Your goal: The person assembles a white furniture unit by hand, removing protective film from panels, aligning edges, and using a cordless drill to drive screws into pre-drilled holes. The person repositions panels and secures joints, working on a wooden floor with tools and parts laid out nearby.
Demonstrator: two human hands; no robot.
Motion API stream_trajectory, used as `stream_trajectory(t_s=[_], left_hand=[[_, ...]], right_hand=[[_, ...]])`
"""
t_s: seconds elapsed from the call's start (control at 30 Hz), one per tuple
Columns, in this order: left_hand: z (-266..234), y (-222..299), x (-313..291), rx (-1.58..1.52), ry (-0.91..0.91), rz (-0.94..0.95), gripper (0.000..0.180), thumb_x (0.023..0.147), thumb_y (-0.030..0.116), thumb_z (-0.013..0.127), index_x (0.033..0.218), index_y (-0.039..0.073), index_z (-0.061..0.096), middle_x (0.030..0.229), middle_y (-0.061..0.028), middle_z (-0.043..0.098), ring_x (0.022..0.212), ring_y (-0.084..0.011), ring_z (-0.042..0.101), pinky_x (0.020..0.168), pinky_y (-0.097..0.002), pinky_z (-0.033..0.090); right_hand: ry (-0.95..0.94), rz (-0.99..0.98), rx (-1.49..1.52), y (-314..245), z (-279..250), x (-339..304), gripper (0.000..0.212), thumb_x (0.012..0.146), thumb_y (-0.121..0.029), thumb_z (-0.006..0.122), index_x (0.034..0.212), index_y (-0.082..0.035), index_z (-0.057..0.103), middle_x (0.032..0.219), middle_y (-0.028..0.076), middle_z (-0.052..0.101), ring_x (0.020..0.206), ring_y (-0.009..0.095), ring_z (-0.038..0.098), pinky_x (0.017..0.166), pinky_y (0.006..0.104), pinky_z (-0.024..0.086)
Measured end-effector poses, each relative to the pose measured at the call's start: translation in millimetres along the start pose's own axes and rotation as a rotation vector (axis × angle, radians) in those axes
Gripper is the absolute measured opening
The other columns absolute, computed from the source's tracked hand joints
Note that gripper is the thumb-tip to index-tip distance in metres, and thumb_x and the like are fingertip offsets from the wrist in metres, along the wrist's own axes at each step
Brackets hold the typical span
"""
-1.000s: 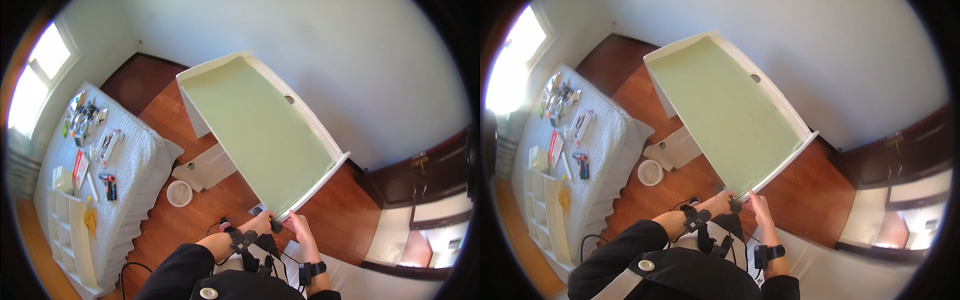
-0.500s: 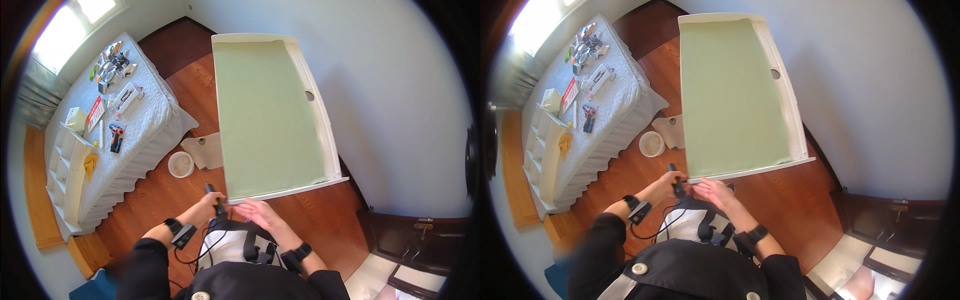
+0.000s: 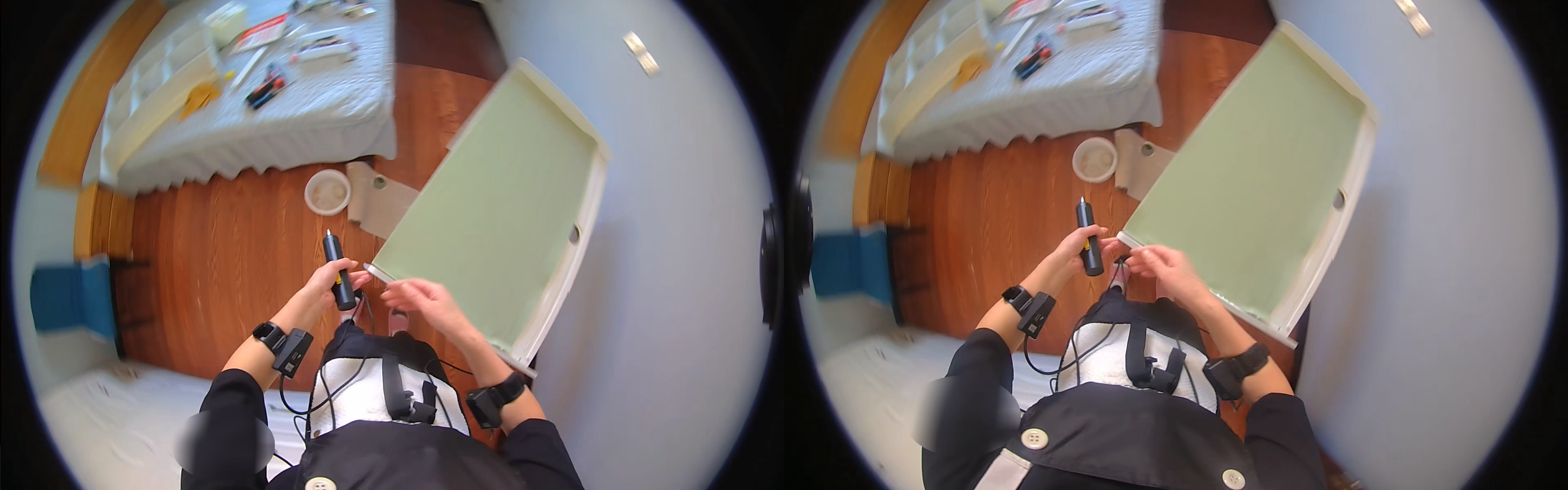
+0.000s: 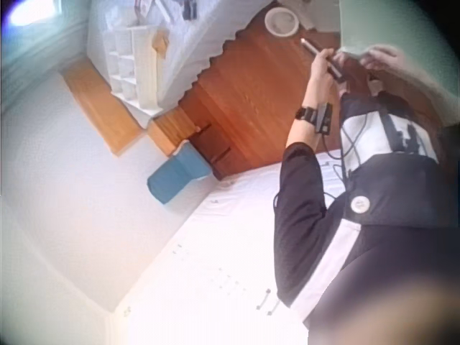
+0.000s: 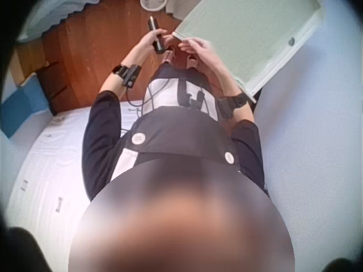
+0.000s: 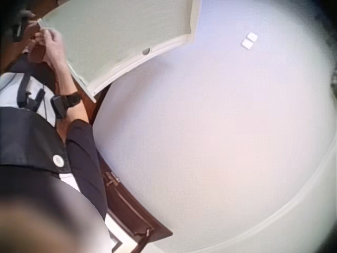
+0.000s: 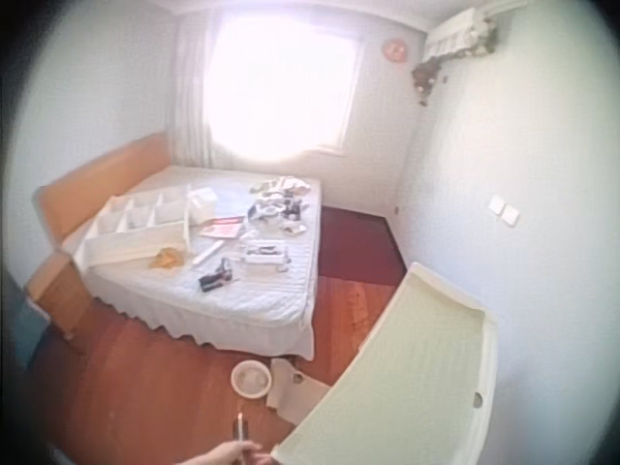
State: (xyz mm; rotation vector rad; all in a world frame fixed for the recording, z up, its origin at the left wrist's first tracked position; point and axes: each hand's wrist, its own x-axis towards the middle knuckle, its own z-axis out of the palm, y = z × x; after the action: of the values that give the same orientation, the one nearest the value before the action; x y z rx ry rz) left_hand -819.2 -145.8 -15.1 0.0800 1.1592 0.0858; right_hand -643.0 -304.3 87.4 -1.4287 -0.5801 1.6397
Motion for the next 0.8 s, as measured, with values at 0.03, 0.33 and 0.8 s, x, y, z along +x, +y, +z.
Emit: stream_trajectory(t_s=[0.03,0.33,0.8], left_hand=[[-4,-7,-1,-0.004,0.004,0.077,0.025,0.087,0.012,0.062,0.104,-0.005,0.056,0.099,-0.0228,0.068,0.083,-0.0288,0.071,0.067,-0.0314,0.06],[-23,-101,-36,0.135,0.059,0.534,0.045,0.087,0.018,0.071,0.123,0.0,0.05,0.078,-0.0017,0.056,0.056,-0.0089,0.054,0.05,-0.0242,0.044],[-84,-175,-19,0.485,0.051,0.782,0.055,0.083,0.022,0.076,0.133,0.011,0.058,0.103,-0.0112,0.071,0.085,-0.0194,0.07,0.077,-0.0255,0.053]], right_hand=[[0.016,-0.055,-0.131,-13,-10,10,0.035,0.104,-0.025,0.045,0.121,0.003,0.059,0.111,0.013,0.068,0.102,0.019,0.066,0.09,0.0311,0.051],[-0.159,-0.843,-1.287,-39,-53,191,0.019,0.095,-0.017,0.056,0.091,-0.002,0.067,0.083,0.014,0.067,0.078,0.033,0.063,0.073,0.0381,0.05],[-0.141,-0.779,-1.557,42,-64,211,0.047,0.093,-0.015,0.057,0.049,-0.001,0.049,0.05,0.014,0.048,0.044,0.032,0.045,0.047,0.0399,0.034]])
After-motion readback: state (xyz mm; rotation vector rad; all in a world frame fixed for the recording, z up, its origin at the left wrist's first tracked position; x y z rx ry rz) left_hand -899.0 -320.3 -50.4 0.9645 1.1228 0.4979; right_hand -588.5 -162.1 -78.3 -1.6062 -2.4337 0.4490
